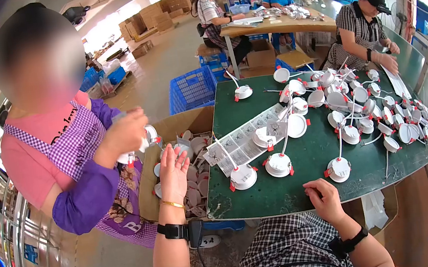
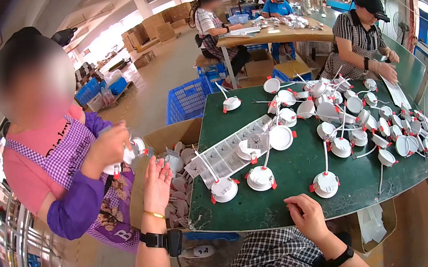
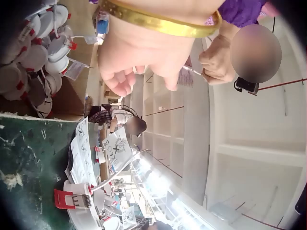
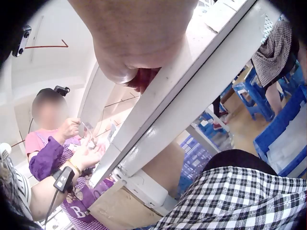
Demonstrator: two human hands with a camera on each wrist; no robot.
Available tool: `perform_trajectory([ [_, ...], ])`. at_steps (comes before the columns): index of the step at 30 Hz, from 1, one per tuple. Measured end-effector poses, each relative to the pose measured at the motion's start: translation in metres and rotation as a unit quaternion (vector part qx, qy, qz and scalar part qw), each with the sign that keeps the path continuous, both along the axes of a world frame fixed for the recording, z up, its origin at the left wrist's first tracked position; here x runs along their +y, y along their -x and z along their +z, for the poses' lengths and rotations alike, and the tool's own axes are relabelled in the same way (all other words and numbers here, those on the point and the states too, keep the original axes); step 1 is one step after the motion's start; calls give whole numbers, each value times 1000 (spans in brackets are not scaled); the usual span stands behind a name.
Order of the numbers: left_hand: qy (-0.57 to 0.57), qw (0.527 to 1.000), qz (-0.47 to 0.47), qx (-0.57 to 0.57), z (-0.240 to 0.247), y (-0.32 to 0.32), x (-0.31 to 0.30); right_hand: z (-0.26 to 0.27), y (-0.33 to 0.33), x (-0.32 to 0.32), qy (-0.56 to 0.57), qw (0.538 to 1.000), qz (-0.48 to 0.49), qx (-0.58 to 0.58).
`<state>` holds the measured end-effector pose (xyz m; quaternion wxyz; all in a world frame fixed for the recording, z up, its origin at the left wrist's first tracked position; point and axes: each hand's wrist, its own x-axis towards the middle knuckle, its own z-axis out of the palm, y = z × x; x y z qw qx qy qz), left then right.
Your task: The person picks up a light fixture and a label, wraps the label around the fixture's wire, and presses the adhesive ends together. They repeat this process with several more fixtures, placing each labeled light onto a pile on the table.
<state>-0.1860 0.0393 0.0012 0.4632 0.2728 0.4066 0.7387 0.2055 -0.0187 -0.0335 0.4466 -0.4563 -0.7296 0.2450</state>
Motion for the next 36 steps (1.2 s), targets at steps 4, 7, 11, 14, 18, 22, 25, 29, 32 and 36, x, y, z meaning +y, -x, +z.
perform_trajectory([
  [4,-2,1000,4,-2,2,3,1,2,1,0,2,1000,3,8],
  [7,-2,999,34,-5,-3,8,2,4,0,0,10,1000,2,-1],
  [11,-19,990,114,82,13,4,3,3,-1,0,4,1000,-2,-3],
  [14,-60,986,91,123,38,-10,10,3,1,0,18,1000,0,17],
  [18,-88,963,40,250,50,-33,39,0,-2,1,-11,1000,7,-3],
  [22,-89,880,-103,454,63,-45,74,1,-3,-1,11,1000,5,-4],
  [25,-25,812,-180,554,63,-36,111,1,-1,-1,14,1000,3,5],
  [29,4,733,-251,632,44,-29,161,2,-2,-2,24,1000,2,-11],
  [32,-47,605,-283,742,39,-38,181,4,-2,-1,28,999,4,-20],
  [36,-110,602,-305,729,8,-48,209,3,-2,2,44,999,11,-21],
])
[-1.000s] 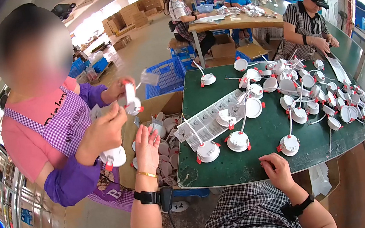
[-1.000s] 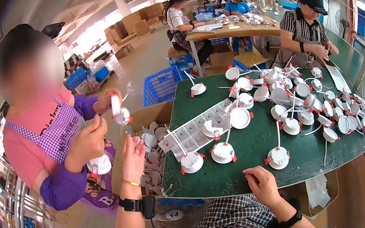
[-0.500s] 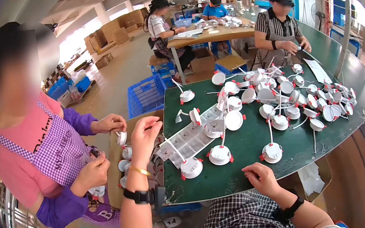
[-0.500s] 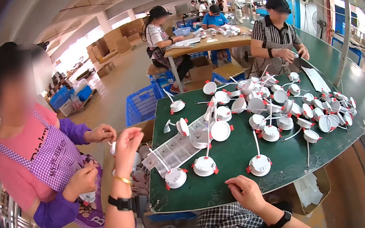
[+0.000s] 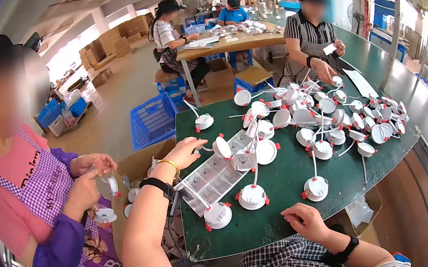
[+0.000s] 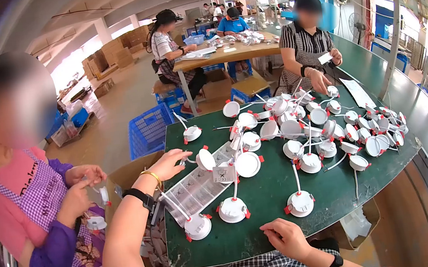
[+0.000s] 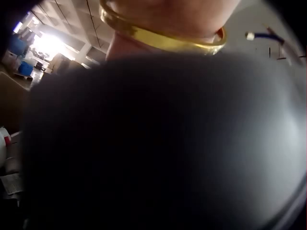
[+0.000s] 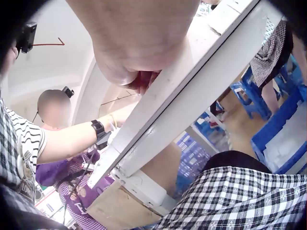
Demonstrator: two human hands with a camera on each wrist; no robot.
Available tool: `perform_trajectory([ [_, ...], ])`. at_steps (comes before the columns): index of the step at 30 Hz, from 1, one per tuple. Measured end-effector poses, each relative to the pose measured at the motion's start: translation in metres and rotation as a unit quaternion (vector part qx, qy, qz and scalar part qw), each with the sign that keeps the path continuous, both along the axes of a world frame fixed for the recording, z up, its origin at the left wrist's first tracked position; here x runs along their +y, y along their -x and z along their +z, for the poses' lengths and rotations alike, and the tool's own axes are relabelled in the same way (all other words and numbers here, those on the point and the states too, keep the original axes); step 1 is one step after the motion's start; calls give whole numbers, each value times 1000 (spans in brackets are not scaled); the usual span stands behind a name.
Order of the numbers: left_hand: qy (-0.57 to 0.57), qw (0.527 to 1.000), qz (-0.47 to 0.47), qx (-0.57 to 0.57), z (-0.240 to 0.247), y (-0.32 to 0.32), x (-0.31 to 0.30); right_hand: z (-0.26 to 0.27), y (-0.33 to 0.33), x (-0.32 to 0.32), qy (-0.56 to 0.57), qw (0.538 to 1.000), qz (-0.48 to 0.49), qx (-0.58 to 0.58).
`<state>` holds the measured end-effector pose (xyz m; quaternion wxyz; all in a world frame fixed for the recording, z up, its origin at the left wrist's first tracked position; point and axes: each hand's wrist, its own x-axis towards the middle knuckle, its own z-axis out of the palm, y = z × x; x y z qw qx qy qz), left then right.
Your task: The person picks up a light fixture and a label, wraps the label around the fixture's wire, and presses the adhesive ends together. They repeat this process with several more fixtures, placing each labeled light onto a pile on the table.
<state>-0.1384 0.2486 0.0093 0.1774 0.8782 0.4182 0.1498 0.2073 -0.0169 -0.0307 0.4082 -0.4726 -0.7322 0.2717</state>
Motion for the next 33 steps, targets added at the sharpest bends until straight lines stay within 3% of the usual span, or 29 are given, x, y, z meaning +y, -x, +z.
perform_trajectory([
  [5,-64,998,4,18,0,-10,11,7,0,0,14,1000,5,-6],
  [7,-106,994,-18,-14,35,-17,3,7,1,0,26,1000,6,2],
  [9,-9,992,102,-72,80,-33,-31,16,1,3,31,999,7,10],
  [10,-12,992,102,-72,97,-39,-46,25,2,6,10,1000,12,20],
  [12,86,982,143,-90,131,-53,-73,45,2,18,-61,998,26,8],
  [15,124,976,113,-136,162,-85,-122,95,13,33,-231,973,-7,-10],
  [17,139,986,65,-65,167,-107,-148,120,19,36,-283,958,-46,-23],
  [19,214,972,20,-92,162,-130,-170,127,22,38,-296,951,-70,-48],
  [20,312,936,-6,-161,154,-139,-178,120,19,39,-298,949,-71,-77],
  [21,401,887,-32,-228,152,-145,-183,110,16,44,-243,967,-31,-73],
  [22,475,837,-29,-271,156,-144,-190,100,14,38,-113,993,-29,14],
  [23,471,838,-32,-272,158,-143,-191,101,12,31,23,994,-24,100],
  [24,478,825,-5,-302,157,-139,-190,104,4,26,222,953,31,206],
  [25,487,809,23,-329,155,-135,-189,99,2,25,222,952,29,206],
  [27,438,835,36,-332,124,-131,-179,79,4,27,273,909,63,310],
  [28,372,878,3,-302,108,-134,-180,75,7,25,284,891,71,348],
  [30,253,925,-15,-284,96,-146,-192,69,9,25,285,899,73,323],
  [33,212,932,59,-287,82,-155,-190,67,9,24,263,914,112,287],
])
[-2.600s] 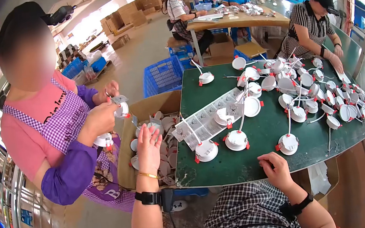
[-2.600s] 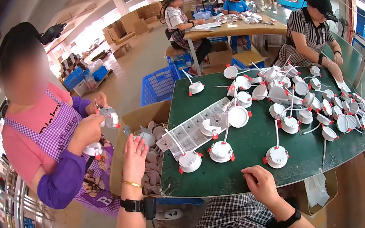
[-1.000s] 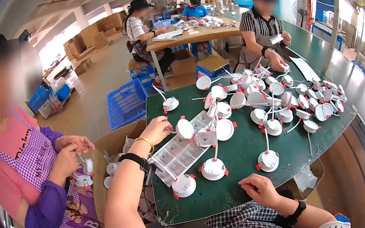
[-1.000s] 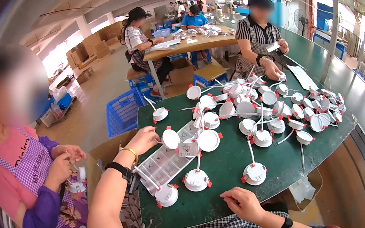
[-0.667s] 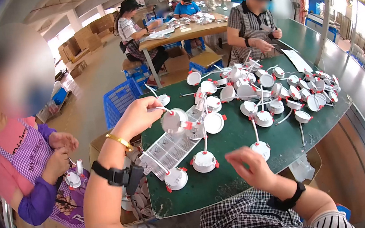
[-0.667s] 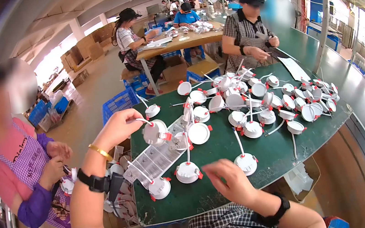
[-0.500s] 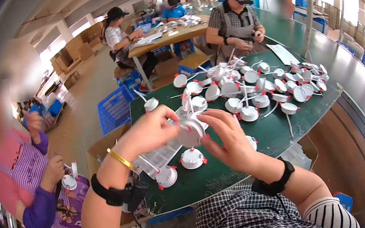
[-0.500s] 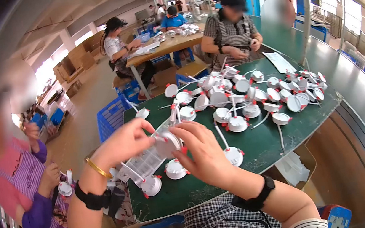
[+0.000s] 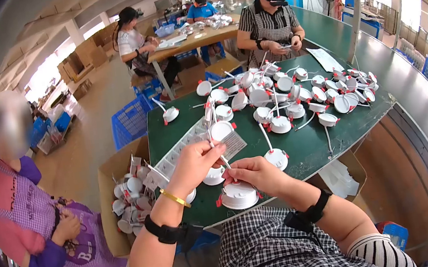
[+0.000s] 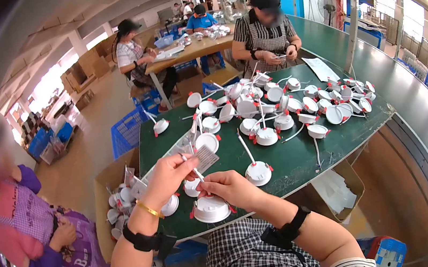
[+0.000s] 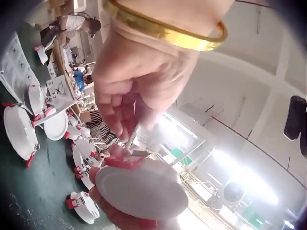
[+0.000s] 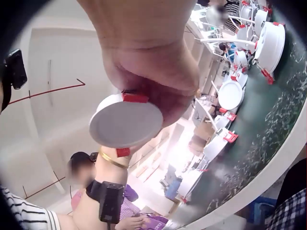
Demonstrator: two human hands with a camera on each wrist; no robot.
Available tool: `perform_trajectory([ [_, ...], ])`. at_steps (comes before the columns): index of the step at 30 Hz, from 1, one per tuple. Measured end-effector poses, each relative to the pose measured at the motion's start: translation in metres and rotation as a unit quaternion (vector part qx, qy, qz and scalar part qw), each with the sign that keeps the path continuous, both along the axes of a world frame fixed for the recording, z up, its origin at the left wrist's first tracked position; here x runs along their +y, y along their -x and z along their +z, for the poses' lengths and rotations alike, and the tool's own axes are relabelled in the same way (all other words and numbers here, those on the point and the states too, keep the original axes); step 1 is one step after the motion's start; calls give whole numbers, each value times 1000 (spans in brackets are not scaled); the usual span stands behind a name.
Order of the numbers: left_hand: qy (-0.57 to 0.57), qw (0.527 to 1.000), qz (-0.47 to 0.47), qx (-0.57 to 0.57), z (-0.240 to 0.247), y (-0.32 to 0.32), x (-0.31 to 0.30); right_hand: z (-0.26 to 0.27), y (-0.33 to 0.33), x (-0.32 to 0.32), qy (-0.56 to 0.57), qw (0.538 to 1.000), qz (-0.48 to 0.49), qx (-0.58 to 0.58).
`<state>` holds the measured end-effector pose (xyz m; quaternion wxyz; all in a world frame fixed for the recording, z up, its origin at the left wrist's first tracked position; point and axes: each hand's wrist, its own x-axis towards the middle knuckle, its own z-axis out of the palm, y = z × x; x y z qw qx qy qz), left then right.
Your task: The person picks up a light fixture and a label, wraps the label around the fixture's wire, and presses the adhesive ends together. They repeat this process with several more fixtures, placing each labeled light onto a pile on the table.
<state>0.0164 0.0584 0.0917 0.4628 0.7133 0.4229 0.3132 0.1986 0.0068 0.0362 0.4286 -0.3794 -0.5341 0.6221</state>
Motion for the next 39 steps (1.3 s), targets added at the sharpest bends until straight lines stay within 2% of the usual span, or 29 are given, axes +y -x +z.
perform_trajectory([
  [1,2,998,9,-54,-3,-1,-3,0,-5,1,-34,998,43,-34],
  [3,20,998,14,-61,-6,0,-10,-1,-11,5,-90,988,97,-83],
  [4,33,997,15,-68,-5,1,-13,-7,-11,8,-87,988,99,-82],
  [5,40,999,10,-21,-2,4,-16,-11,-11,12,-148,981,84,-94],
  [6,40,999,8,-21,-5,4,-17,-12,-12,13,-207,970,67,-106],
  [7,32,993,-7,-110,-9,6,-19,-11,-12,11,-128,986,51,-94],
  [8,21,980,-23,-198,-12,7,-21,-5,-9,9,-131,986,49,-95],
  [9,-53,987,-20,-148,-10,11,-24,0,-7,6,-77,995,14,-56],
  [10,-58,987,-24,-149,-17,11,-28,4,-5,5,-24,999,-23,-17],
  [12,96,983,18,-155,-43,10,-40,5,-3,3,-51,996,-60,-51],
  [14,92,990,-20,-109,-55,-4,-53,-3,2,6,-100,991,-88,-10],
  [16,247,929,-13,-276,-65,-14,-60,3,6,2,-69,993,-91,19],
  [18,251,916,-25,-313,-72,-11,-58,7,8,2,-40,988,-98,115],
  [20,289,887,-40,-358,-75,-5,-56,13,8,8,-35,991,-99,87],
  [22,296,890,-20,-347,-74,-1,-58,18,-2,21,34,998,-28,-38],
  [24,287,901,-8,-326,-75,1,-60,22,2,24,30,997,-36,-67],
  [26,285,904,12,-319,-72,2,-61,30,12,23,-65,987,-122,87],
  [27,301,900,10,-315,-72,3,-60,37,16,23,-79,980,-156,98],
  [28,320,895,8,-311,-73,5,-59,33,12,30,-81,980,-150,97],
  [30,323,898,-1,-298,-77,10,-62,16,2,44,-135,977,-166,-9],
  [32,314,858,-18,-407,-73,15,-64,9,9,43,-115,976,-184,33],
  [34,307,857,-13,-414,-80,15,-62,8,16,44,-86,965,-220,113],
  [39,337,848,4,-408,-80,16,-64,7,16,42,-80,972,-209,70],
])
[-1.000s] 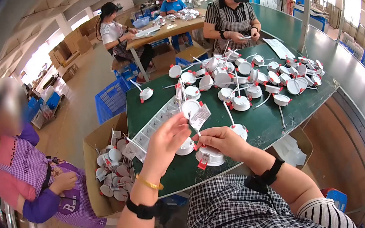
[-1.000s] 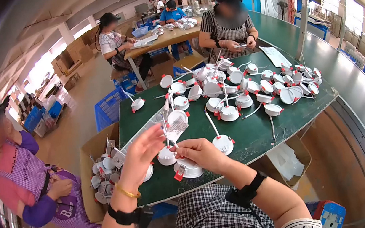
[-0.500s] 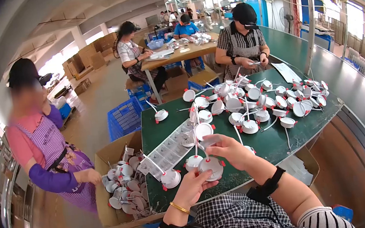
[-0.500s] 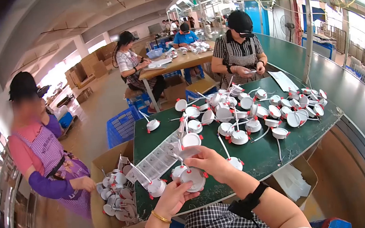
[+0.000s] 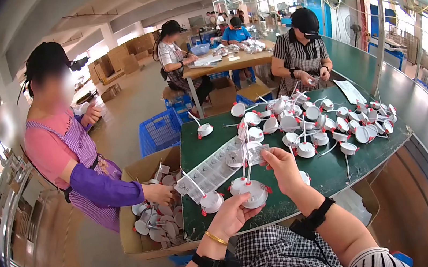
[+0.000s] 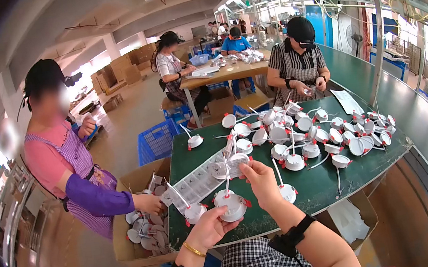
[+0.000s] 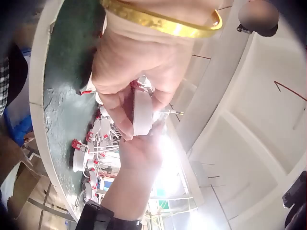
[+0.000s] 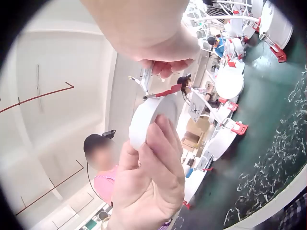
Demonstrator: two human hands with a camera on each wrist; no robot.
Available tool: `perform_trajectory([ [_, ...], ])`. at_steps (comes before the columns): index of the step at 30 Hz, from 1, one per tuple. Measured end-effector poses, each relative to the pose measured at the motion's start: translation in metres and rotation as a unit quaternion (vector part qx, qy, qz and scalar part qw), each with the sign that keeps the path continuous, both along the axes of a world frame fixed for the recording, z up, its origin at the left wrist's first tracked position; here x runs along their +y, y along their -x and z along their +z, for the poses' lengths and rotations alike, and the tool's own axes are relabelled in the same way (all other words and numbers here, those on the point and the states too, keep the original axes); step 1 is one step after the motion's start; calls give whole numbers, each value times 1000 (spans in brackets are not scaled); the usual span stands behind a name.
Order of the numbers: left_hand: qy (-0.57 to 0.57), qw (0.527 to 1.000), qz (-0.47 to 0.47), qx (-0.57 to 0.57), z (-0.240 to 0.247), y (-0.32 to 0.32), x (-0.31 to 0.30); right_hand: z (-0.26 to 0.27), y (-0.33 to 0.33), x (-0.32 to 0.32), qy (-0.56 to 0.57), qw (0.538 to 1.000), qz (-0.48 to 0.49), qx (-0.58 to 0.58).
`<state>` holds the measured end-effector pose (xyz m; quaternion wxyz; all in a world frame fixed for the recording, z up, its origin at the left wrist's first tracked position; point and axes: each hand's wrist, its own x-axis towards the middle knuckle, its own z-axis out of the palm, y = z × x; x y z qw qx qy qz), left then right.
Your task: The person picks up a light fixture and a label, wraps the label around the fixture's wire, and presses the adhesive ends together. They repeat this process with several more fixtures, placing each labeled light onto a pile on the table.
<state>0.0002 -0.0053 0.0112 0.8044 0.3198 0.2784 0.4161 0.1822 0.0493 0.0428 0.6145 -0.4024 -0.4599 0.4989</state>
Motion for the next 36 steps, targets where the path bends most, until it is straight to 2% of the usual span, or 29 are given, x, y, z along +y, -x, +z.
perform_trajectory([
  [4,1,1000,-2,-10,0,-3,0,-2,-2,-3,6,1000,7,-6],
  [6,-7,1000,5,-14,3,-2,5,4,-3,-5,-19,997,-61,-29],
  [7,-3,1000,9,-9,4,-2,5,5,-2,-4,-21,998,-57,-30],
  [9,8,1000,15,-6,3,-2,4,10,0,-11,-184,955,-138,-185],
  [10,3,1000,20,-23,3,-4,4,21,2,-20,-232,910,-171,-298],
  [11,-3,999,25,-39,4,-6,5,30,7,-23,-285,892,-160,-311],
  [14,-4,999,40,-23,10,-12,2,27,25,-7,-314,842,-171,-403],
  [17,-4,999,42,-8,7,-18,-4,34,42,-4,-247,855,-127,-437],
  [19,-8,999,41,-5,8,-17,-6,32,44,2,-244,856,-103,-444],
  [20,-1,999,38,-14,10,-15,-9,37,44,1,-146,946,19,-288],
  [21,5,999,36,-21,10,-12,-13,39,44,1,-36,983,139,-115],
  [23,8,999,46,-21,2,-6,-14,27,44,8,-48,980,153,-122],
  [24,4,998,51,-21,1,-4,-13,24,45,9,-116,960,96,-235],
  [25,1,998,54,-23,1,-3,-12,23,47,9,-184,920,37,-343],
  [27,-10,998,58,6,1,-5,-12,24,55,1,-185,925,28,-330],
  [29,-12,999,50,2,3,-6,-10,27,58,-3,-211,894,-3,-396],
  [30,-14,999,45,2,3,-6,-10,28,58,-6,-137,932,32,-335],
  [31,-14,999,44,1,4,-5,-11,28,55,-2,-137,931,32,-336],
  [32,-10,999,39,-6,4,-3,-10,28,49,4,-41,968,108,-225],
  [33,-7,999,34,-13,6,-1,-10,29,45,8,55,976,181,-106],
  [36,-1,999,27,-24,4,-2,-11,29,45,6,88,978,184,-50],
])
